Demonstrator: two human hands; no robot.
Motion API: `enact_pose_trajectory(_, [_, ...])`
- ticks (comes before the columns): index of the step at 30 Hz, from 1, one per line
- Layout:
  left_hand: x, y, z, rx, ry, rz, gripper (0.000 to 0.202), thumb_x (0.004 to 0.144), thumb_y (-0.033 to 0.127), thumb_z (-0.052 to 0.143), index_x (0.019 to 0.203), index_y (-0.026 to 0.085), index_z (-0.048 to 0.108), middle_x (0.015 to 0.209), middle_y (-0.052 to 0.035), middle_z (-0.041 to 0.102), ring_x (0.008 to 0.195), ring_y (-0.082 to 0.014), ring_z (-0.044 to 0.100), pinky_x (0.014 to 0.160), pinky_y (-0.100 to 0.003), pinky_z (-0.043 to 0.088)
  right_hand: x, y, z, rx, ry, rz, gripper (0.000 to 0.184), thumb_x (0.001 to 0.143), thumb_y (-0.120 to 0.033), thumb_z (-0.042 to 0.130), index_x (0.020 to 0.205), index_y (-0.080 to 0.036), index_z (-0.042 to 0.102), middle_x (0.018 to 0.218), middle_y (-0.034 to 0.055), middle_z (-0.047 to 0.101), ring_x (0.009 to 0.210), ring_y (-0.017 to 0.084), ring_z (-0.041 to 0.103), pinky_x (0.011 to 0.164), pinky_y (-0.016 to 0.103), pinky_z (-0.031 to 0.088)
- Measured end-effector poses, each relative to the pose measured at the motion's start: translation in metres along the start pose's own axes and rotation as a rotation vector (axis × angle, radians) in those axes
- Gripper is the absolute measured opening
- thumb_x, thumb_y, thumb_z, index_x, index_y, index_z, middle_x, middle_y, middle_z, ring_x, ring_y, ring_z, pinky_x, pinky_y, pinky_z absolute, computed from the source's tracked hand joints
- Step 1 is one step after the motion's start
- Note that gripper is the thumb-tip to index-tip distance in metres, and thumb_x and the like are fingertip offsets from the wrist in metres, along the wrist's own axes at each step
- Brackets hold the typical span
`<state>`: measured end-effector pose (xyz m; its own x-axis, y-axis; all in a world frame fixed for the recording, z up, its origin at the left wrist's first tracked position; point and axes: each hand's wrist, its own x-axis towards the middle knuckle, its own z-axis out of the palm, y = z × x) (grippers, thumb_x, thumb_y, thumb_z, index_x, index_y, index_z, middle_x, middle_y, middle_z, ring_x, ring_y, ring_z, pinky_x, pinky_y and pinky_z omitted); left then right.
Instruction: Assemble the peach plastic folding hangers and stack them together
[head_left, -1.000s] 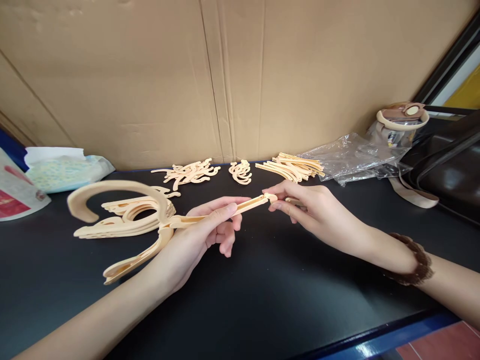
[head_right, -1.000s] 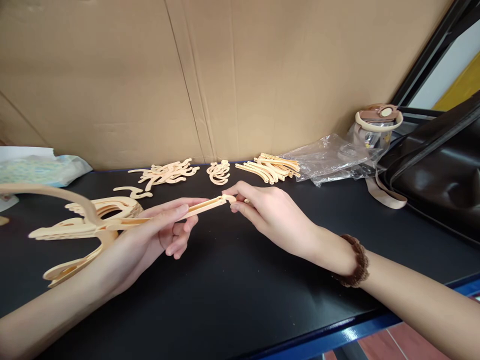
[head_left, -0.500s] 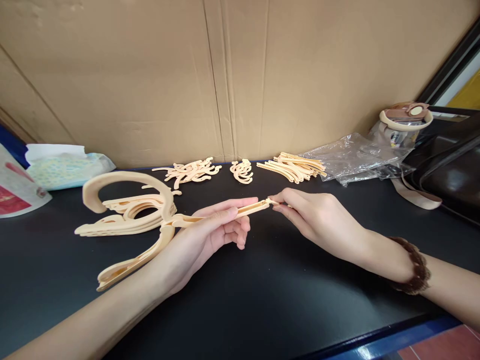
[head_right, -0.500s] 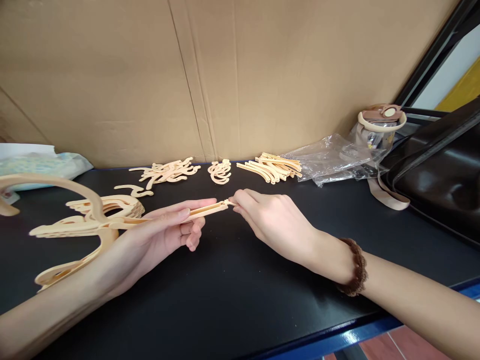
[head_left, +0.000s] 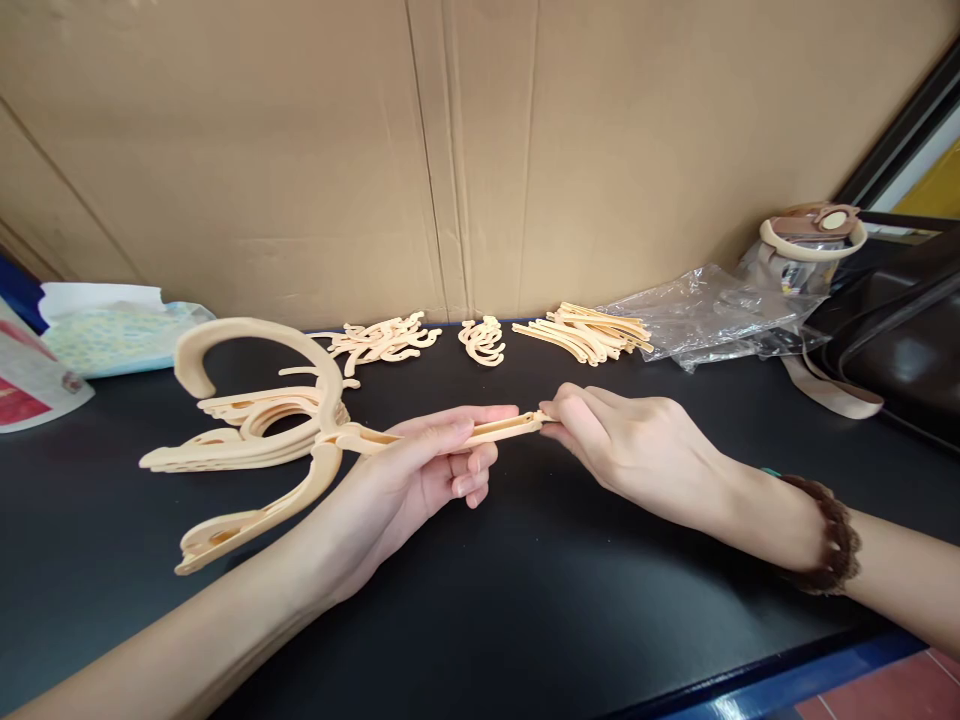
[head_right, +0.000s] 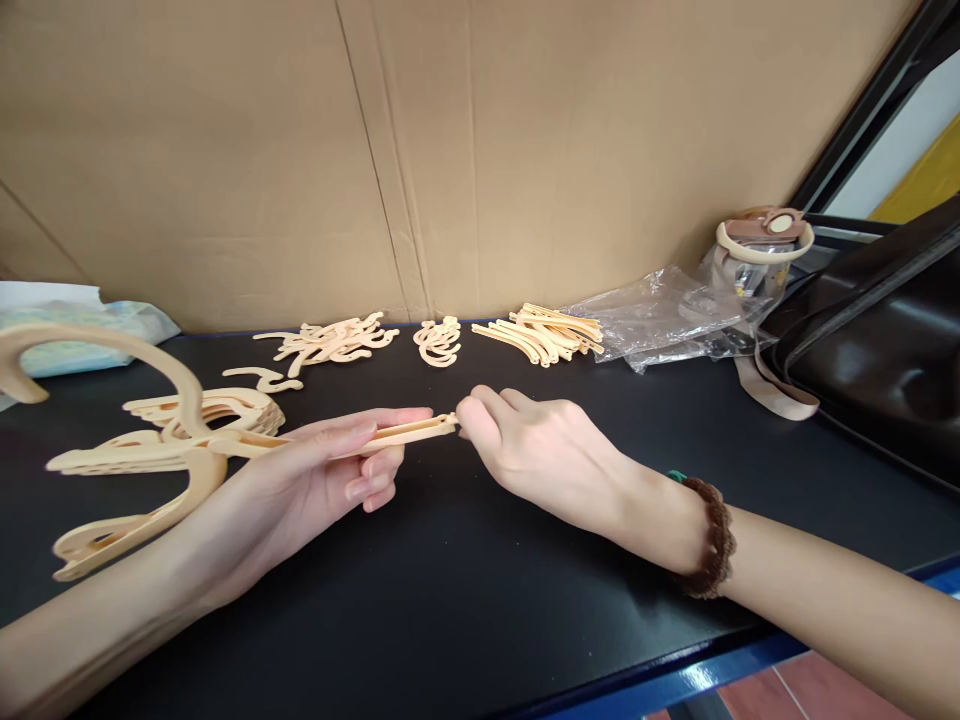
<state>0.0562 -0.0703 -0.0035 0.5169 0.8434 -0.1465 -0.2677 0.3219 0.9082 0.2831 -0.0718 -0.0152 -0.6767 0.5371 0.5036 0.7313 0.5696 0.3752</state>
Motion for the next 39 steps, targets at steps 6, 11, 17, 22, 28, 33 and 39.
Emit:
enact_pose_trajectory(6, [0.001, -0.002, 0.002, 0.018, 0.023, -0.025, 0.026, 0.092, 0.023, 0.055, 0.107, 0.013, 0.074, 0.063, 0.0005, 0.047, 0.061, -0.0117, 0.043, 0.061, -0.025, 0.041, 0.0, -0.003, 0.0, -0.006, 0.021, -0.011, 0.031, 0.104, -0.036, 0.037, 0.084, -0.017, 0.05, 0.072, 0.0014, 0.063, 0.053, 0.012, 0.058, 0.04, 0.028, 0.025])
enact_pose_trajectory(11, [0.0, -0.005, 0.002, 0.071, -0.036, -0.026, 0.023, 0.094, 0.024, 0.052, 0.096, 0.016, 0.073, 0.065, 0.0008, 0.047, 0.062, -0.012, 0.043, 0.061, -0.026, 0.038, 0.0, -0.002, 0.002, 0.048, 0.051, -0.003, 0.034, 0.105, -0.034, 0.033, 0.079, -0.019, 0.049, 0.062, -0.0013, 0.06, 0.046, 0.011, 0.055, 0.038, 0.028, 0.021])
enact_pose_trajectory(17, [0.001, -0.006, 0.0, 0.166, -0.096, -0.035, 0.018, 0.096, 0.025, 0.05, 0.088, 0.018, 0.065, 0.067, 0.0029, 0.046, 0.062, -0.0111, 0.041, 0.062, -0.027, 0.033, 0.0, 0.0, 0.003, 0.185, 0.037, -0.046, 0.034, 0.105, -0.033, 0.034, 0.078, -0.019, 0.047, 0.06, -0.0025, 0.057, 0.045, 0.01, 0.053, 0.04, 0.027, 0.023])
enact_pose_trajectory(22, [0.003, -0.004, 0.0, 0.229, -0.11, -0.034, 0.017, 0.096, 0.027, 0.05, 0.081, 0.019, 0.053, 0.067, 0.0045, 0.045, 0.061, -0.0104, 0.036, 0.061, -0.027, 0.03, 0.0, 0.001, 0.0, 0.278, -0.062, -0.062, 0.029, 0.105, -0.029, 0.035, 0.079, -0.019, 0.045, 0.062, -0.0028, 0.056, 0.045, 0.011, 0.05, 0.042, 0.027, 0.023])
enact_pose_trajectory(28, [0.001, 0.002, 0.001, 0.256, -0.141, -0.026, 0.015, 0.096, 0.029, 0.05, 0.084, 0.02, 0.053, 0.065, 0.0052, 0.044, 0.061, -0.0101, 0.036, 0.061, -0.027, 0.03, 0.002, 0.01, -0.007, 0.425, -0.165, 0.01, 0.028, 0.101, -0.041, 0.042, 0.081, -0.021, 0.043, 0.058, -0.0056, 0.052, 0.044, 0.011, 0.046, 0.044, 0.026, 0.022])
enact_pose_trajectory(33, [0.0, 0.005, 0.005, 0.311, -0.154, 0.006, 0.011, 0.095, 0.031, 0.051, 0.092, 0.022, 0.056, 0.064, 0.0052, 0.052, 0.061, -0.0104, 0.04, 0.062, -0.027, 0.033, 0.005, 0.014, -0.011, 0.347, -0.161, 0.013, 0.034, 0.097, -0.051, 0.048, 0.082, -0.02, 0.05, 0.056, -0.0049, 0.053, 0.046, 0.013, 0.048, 0.047, 0.027, 0.023])
enact_pose_trajectory(39, [0.003, 0.005, 0.002, 0.355, -0.043, 0.04, 0.017, 0.093, 0.033, 0.054, 0.103, 0.021, 0.058, 0.065, 0.005, 0.055, 0.061, -0.0108, 0.043, 0.064, -0.027, 0.035, 0.008, 0.017, -0.013, 0.287, -0.025, 0.025, 0.026, 0.097, -0.042, 0.053, 0.089, -0.018, 0.059, 0.064, -0.0016, 0.063, 0.058, 0.016, 0.058, 0.057, 0.029, 0.035])
